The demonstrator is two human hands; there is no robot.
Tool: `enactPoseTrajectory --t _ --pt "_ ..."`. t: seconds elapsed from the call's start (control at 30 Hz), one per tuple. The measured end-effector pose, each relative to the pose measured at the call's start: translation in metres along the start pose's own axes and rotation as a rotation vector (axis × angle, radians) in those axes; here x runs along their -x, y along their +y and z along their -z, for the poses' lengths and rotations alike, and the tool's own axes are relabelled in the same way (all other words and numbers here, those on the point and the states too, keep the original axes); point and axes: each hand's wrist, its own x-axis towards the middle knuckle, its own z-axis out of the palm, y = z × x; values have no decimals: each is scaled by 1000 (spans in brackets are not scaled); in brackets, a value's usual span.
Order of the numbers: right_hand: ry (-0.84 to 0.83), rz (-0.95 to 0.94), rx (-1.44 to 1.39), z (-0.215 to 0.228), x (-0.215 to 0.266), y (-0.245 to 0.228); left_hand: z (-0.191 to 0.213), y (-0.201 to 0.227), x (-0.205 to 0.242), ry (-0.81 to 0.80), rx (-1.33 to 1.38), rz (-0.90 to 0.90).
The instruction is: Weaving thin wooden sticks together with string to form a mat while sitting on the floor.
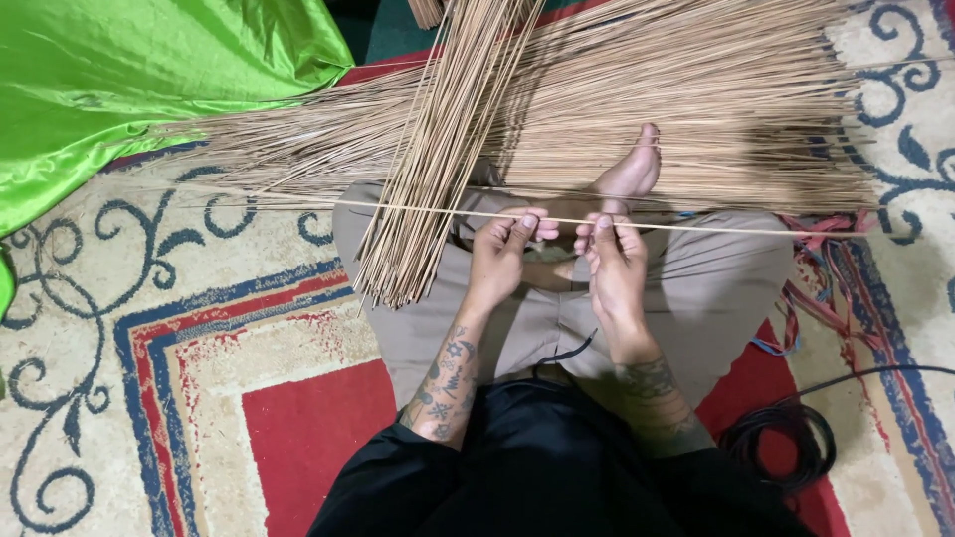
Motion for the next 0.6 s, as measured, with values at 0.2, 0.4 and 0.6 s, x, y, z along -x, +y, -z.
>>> enactPoseTrajectory --t 0.2,0.4,0.6 --pt "24 -48 -86 9 -5 4 0 0 1 -119 -49 -26" --pt "-16 -26 -96 12 -4 6 4 -13 -1 -73 -22 -24" --pt "-5 -72 -129 24 -12 0 22 -1 -9 38 -96 -73"
